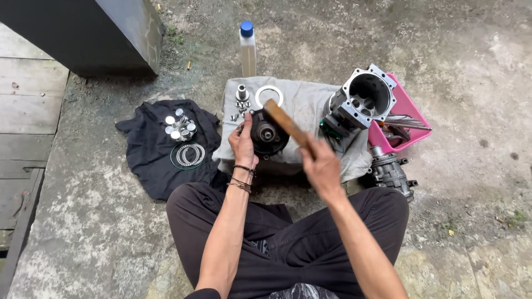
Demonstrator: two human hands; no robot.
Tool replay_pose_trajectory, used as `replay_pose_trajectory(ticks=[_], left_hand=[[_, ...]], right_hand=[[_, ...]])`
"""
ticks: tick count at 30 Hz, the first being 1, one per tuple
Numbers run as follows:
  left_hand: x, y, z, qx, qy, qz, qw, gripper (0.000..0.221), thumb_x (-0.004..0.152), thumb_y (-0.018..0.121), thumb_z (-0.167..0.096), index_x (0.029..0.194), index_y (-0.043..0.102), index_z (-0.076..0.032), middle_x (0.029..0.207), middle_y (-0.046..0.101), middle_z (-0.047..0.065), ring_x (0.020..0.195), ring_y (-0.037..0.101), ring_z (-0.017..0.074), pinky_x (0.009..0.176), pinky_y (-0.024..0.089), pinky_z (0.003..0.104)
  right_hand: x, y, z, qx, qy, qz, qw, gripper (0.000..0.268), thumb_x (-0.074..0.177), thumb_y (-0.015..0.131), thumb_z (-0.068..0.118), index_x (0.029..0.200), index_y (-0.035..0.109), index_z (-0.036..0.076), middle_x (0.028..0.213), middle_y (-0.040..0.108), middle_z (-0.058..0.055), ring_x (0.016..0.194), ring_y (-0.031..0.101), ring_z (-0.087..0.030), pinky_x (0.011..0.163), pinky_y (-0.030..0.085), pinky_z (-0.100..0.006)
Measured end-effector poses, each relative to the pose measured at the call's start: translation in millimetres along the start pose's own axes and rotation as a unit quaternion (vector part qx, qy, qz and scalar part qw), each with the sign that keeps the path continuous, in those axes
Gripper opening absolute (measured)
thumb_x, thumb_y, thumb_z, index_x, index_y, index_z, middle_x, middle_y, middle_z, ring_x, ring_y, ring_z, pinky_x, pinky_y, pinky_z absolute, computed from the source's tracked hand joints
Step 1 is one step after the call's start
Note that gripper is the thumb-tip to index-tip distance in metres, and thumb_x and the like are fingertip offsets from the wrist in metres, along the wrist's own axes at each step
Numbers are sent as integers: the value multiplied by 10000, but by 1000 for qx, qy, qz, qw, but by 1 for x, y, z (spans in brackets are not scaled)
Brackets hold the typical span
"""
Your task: Cleaning and assembling the internal components of an automotive air conditioning compressor
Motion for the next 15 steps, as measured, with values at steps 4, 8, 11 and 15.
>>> replay_pose_trajectory(ticks=[4,8,11,15], left_hand=[[7,-4,2,-5,5,-4,1000,333,842,843,-357,753,739,-53,676,718,148,581,730,200,538,625,294],[5,-2,-8,-13,0,-13,1000,342,837,848,-356,770,741,-37,685,721,163,582,730,213,551,636,319],[-8,-3,-18,-19,2,-20,1000,331,830,853,-338,778,747,-29,694,725,175,592,735,232,557,639,335],[-20,4,-24,-42,-13,-29,999,333,836,846,-336,772,743,-26,704,727,180,607,742,247,565,640,350]], right_hand=[[6,-23,-23,-49,50,-29,997,478,957,690,369,1415,617,254,1025,663,-98,972,686,-369,814,557,-509],[-1,-19,-13,-17,13,8,1000,467,927,737,348,1373,656,233,974,698,-82,916,717,-337,778,568,-461],[-7,-15,-15,0,12,-5,1000,456,930,739,293,1363,654,175,976,693,-132,922,705,-379,779,563,-489],[-7,-15,2,6,12,12,1000,438,917,722,291,1335,669,172,1002,717,-142,947,708,-378,793,566,-499]])
Point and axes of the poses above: each hand's wrist, its own x-axis towards the middle knuckle, its own y-axis out of the palm, z = x × y, the point moved 3 cm from there along x, towards the middle knuckle
